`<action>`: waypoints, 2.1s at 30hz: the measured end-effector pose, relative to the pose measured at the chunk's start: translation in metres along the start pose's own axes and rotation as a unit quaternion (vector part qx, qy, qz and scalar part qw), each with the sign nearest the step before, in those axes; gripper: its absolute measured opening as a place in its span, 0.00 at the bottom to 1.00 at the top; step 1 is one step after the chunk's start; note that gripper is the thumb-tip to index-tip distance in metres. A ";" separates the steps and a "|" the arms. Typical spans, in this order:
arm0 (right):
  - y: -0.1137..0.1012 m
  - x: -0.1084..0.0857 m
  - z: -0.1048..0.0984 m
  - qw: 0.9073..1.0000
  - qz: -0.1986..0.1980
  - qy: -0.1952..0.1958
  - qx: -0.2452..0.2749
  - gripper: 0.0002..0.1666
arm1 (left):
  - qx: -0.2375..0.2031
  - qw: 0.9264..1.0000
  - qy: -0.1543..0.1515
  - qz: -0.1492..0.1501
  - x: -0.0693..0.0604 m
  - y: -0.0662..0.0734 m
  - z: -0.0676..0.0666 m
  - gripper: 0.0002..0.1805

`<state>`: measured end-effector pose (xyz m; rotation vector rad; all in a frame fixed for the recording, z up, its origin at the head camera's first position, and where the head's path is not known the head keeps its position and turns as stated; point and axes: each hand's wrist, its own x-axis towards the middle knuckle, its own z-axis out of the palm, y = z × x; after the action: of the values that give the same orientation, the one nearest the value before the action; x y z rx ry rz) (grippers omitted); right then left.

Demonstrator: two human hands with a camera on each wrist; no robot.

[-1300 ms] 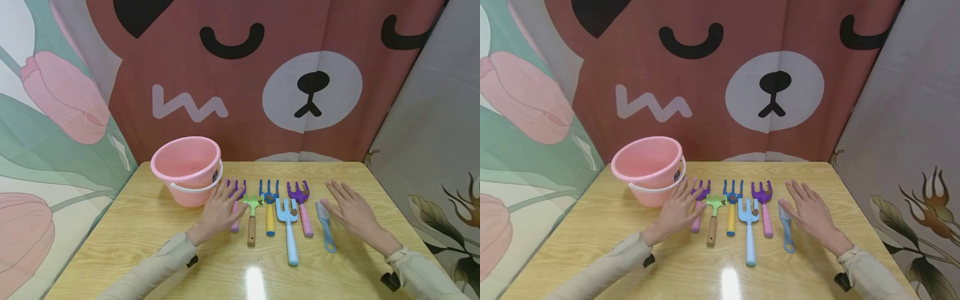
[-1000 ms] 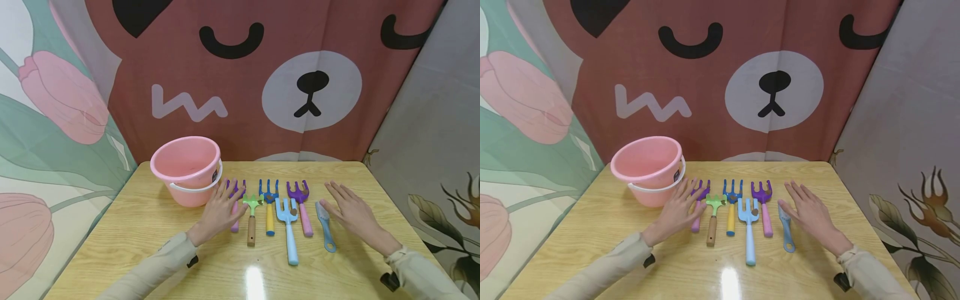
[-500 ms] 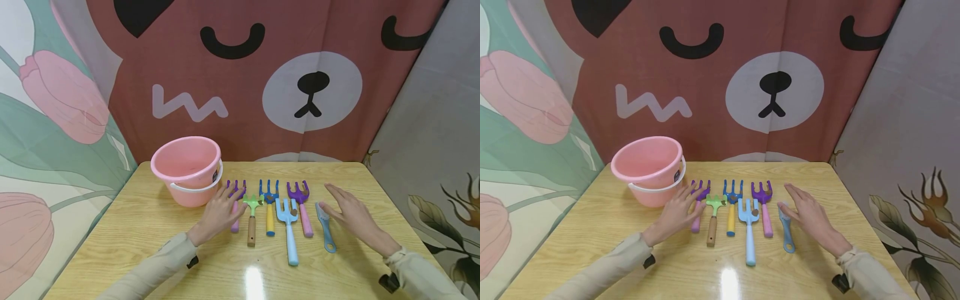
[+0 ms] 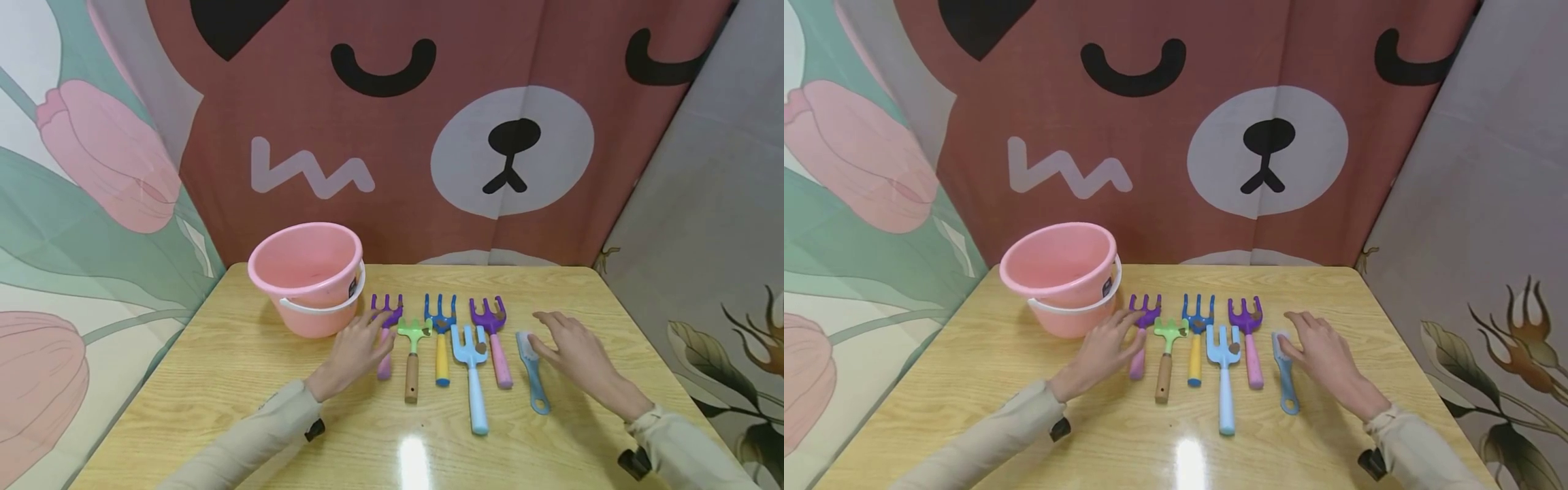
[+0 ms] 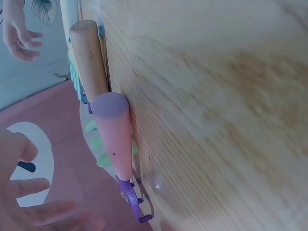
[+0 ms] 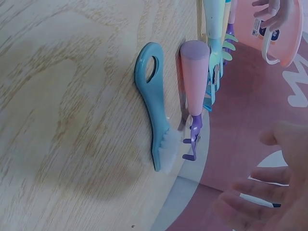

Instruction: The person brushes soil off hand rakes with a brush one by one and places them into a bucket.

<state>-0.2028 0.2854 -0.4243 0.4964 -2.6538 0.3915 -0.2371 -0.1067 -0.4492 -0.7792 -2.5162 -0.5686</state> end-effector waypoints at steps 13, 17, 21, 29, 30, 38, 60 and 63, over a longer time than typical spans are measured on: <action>-0.002 -0.001 0.004 0.999 0.018 -0.049 0.002 0.16 | 0.014 1.000 0.009 0.001 -0.002 -0.005 0.004 0.18; -0.002 -0.002 0.005 0.998 0.020 -0.062 -0.003 0.15 | 0.006 1.000 -0.004 0.002 -0.003 -0.006 0.005 0.18; -0.003 -0.004 0.006 0.997 0.023 -0.070 0.000 0.12 | 0.000 1.000 -0.013 0.007 -0.004 -0.006 0.004 0.18; 0.000 -0.006 0.011 0.997 0.017 -0.078 -0.015 0.10 | 0.001 1.000 -0.028 -0.005 -0.004 -0.006 0.007 0.18; 0.000 -0.006 0.011 0.997 0.018 -0.080 -0.017 0.09 | -0.002 0.999 -0.034 -0.010 -0.004 -0.006 0.007 0.18; -0.001 -0.009 0.013 0.994 0.027 -0.104 -0.013 0.09 | -0.019 0.996 -0.072 -0.044 -0.005 -0.007 0.005 0.20; 0.000 -0.015 0.019 0.985 0.044 -0.169 -0.008 0.13 | -0.108 0.968 -0.163 -0.155 0.000 -0.012 0.010 0.28; 0.000 -0.017 0.019 0.984 0.042 -0.174 -0.009 0.16 | -0.120 0.965 -0.166 -0.166 0.000 -0.013 0.012 0.27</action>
<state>-0.1949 0.2833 -0.4486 0.4872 -3.0212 0.3301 -0.2488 -0.1108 -0.4620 -0.5712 -2.9538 -0.9395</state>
